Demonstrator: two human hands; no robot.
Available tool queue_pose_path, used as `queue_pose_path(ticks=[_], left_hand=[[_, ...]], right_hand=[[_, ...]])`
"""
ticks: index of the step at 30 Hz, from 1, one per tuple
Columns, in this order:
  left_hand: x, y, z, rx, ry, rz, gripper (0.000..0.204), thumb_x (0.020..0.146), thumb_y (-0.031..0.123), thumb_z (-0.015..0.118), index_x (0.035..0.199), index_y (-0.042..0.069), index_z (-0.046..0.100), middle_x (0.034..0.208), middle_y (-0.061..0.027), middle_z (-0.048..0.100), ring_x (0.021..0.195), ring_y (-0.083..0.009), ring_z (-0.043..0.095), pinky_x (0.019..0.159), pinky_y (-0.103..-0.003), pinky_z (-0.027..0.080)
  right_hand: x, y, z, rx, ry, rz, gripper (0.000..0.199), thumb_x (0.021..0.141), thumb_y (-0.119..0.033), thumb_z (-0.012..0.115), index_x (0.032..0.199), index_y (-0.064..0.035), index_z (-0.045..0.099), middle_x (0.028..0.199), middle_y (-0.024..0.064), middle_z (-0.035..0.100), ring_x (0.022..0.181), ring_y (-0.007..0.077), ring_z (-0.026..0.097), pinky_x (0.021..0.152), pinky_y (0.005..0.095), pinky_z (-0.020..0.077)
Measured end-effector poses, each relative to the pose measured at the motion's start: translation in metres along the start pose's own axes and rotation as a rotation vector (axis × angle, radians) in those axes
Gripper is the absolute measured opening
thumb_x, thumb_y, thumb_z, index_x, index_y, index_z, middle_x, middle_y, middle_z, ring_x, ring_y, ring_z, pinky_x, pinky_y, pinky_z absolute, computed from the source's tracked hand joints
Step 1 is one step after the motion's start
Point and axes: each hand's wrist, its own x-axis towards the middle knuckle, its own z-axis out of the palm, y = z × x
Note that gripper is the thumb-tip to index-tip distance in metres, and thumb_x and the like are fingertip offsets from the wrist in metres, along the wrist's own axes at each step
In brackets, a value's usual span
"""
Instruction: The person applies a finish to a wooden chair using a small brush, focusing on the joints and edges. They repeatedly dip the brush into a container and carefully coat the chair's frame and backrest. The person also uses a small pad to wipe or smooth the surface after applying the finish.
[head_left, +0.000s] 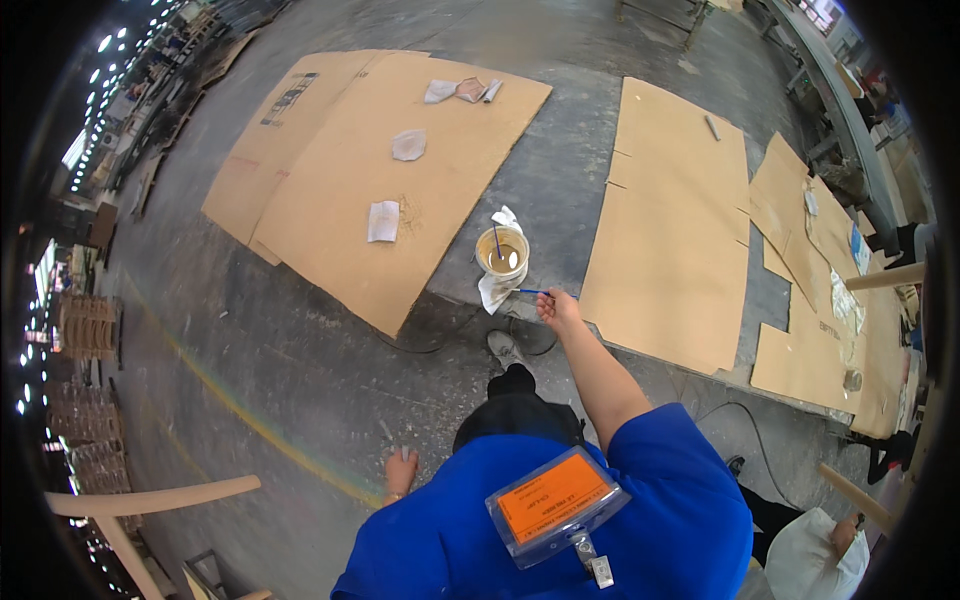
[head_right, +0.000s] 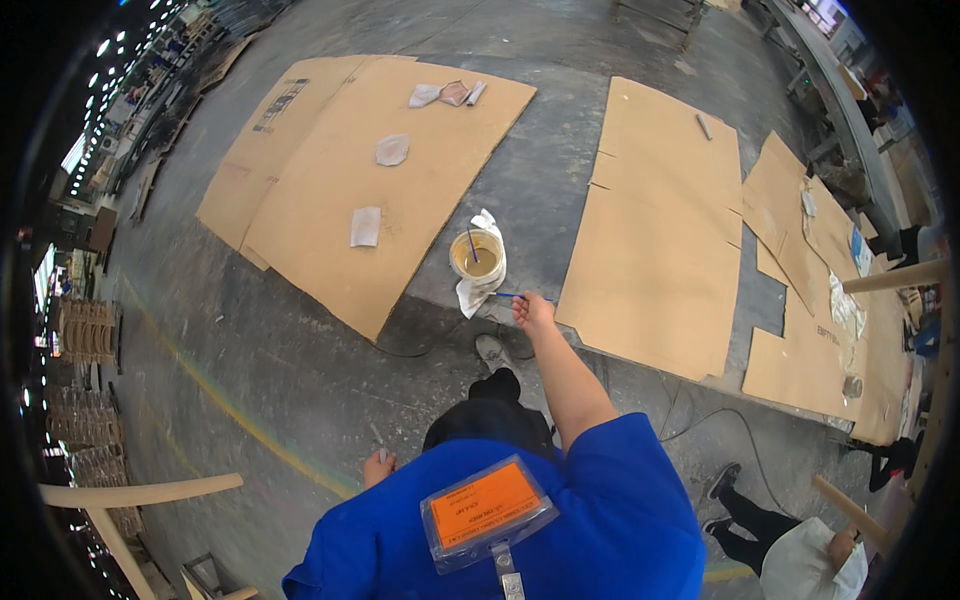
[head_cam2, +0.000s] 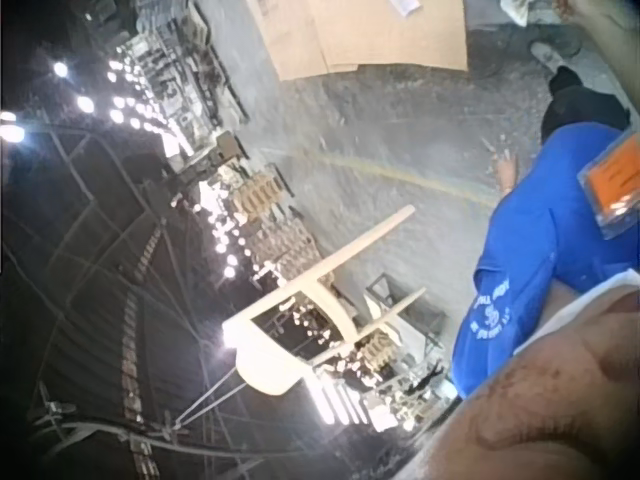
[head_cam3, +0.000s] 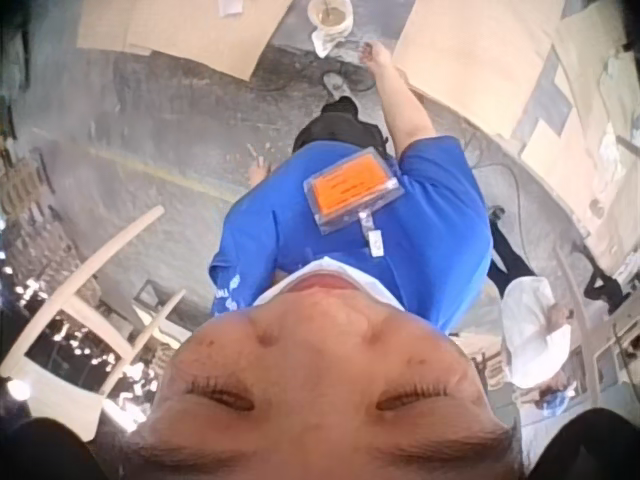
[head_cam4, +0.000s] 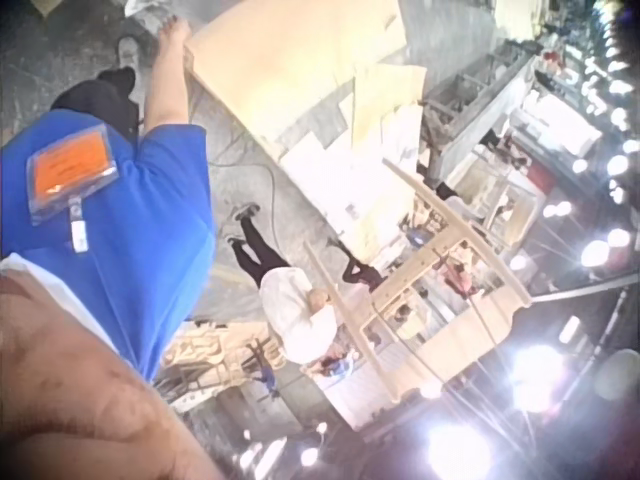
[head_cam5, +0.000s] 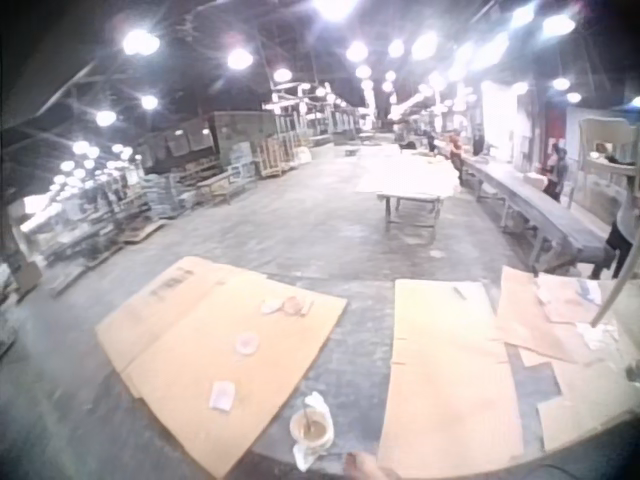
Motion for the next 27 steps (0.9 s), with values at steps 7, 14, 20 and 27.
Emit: queue_pose_path(ticks=[7, 14, 20, 27], left_hand=[[-0.113, -0.077, 0.022, -0.055, 0.008, -0.26, 0.028, 0.095, 0.027, 0.073, 0.098, -0.001, 0.072, 0.078, -0.0158, 0.073, 0.074, -0.0338, 0.071, 0.073, -0.047, 0.056], [-0.128, -0.101, 0.031, -0.057, -0.037, -0.248, 0.034, 0.096, 0.03, 0.073, 0.105, -0.003, 0.071, 0.086, -0.0171, 0.073, 0.078, -0.0331, 0.071, 0.076, -0.045, 0.057], [-0.033, -0.008, 0.06, 0.005, -0.175, 0.086, 0.038, 0.098, 0.032, 0.073, 0.11, -0.004, 0.07, 0.093, -0.0182, 0.073, 0.082, -0.0324, 0.071, 0.079, -0.044, 0.057], [0.021, 0.128, 0.094, 0.211, -0.357, 0.373, 0.044, 0.099, 0.034, 0.073, 0.117, -0.006, 0.068, 0.101, -0.0195, 0.073, 0.087, -0.0317, 0.071, 0.082, -0.043, 0.058]], right_hand=[[0.018, 0.038, 0.013, 0.137, 0.105, -0.184, 0.012, 0.106, -0.015, 0.06, 0.107, -0.0052, 0.066, 0.088, 0.0065, 0.073, 0.07, 0.0149, 0.069, 0.058, 0.0318, 0.0589], [-0.017, 0.042, 0.006, 0.028, -0.022, -0.328, 0.012, 0.104, -0.016, 0.062, 0.103, -0.0054, 0.068, 0.083, 0.0055, 0.069, 0.066, 0.0147, 0.065, 0.057, 0.0297, 0.0562], [-0.108, 0.019, -0.033, 0.166, -0.218, -0.283, 0.032, 0.114, -0.029, 0.051, 0.096, -0.0061, 0.063, 0.078, 0.007, 0.068, 0.064, 0.0195, 0.065, 0.058, 0.035, 0.0549], [-0.227, 0.002, -0.191, 0.043, -0.051, -0.317, 0.041, 0.114, -0.039, 0.041, 0.125, -0.0103, 0.067, 0.113, 0.0058, 0.079, 0.093, 0.0161, 0.071, 0.086, 0.0381, 0.0569]])
